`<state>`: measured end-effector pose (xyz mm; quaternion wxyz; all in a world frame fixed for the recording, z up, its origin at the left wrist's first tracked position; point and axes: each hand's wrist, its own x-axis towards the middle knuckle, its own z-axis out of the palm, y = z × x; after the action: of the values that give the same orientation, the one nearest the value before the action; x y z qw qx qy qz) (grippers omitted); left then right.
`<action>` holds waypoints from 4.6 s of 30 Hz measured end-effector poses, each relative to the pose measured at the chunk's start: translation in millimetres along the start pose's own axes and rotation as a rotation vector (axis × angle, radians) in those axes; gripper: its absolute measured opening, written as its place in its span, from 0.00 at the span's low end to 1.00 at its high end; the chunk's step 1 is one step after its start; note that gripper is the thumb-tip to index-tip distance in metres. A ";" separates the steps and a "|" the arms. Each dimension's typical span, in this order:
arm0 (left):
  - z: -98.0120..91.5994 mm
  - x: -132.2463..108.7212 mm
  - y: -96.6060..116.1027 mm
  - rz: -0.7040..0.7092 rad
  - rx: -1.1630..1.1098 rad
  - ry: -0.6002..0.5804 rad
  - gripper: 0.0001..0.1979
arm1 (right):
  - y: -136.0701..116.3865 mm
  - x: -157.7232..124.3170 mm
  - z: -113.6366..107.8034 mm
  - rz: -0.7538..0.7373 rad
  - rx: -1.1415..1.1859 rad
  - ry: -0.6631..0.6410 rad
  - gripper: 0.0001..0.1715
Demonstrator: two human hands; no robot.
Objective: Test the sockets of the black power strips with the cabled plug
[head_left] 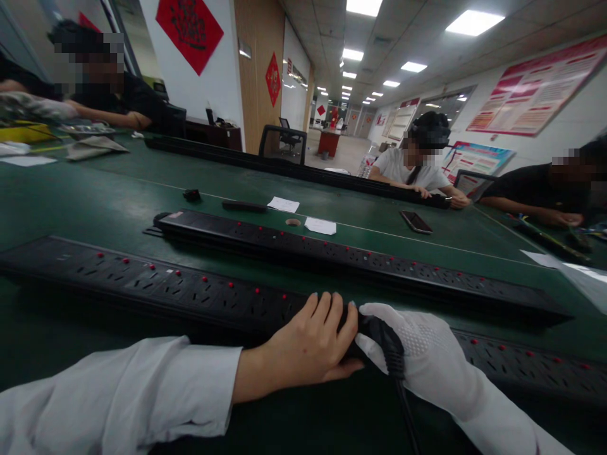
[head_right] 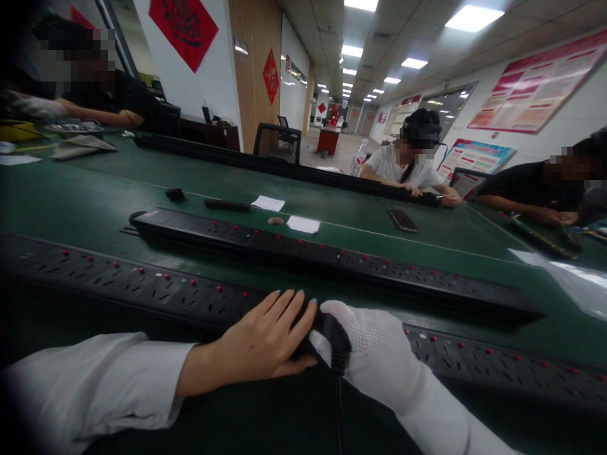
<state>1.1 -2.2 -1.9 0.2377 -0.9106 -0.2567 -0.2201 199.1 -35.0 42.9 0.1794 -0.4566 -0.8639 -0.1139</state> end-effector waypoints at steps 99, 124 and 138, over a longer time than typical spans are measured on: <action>-0.6 0.0 -0.6 0.008 -0.003 -0.006 0.32 | -1.2 -1.1 1.5 0.011 -0.040 0.016 0.16; -3.3 0.7 -0.4 0.018 0.007 -0.007 0.30 | -1.6 -1.1 0.3 0.034 -0.043 -0.016 0.17; -1.4 0.8 -0.2 0.013 -0.002 -0.014 0.32 | -2.6 -1.1 0.1 0.031 -0.055 -0.020 0.17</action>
<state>1.2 -2.5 -0.2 0.2365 -0.9139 -0.2522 -0.2127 197.5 -37.3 42.2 0.1600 -0.4758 -0.8550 -0.1301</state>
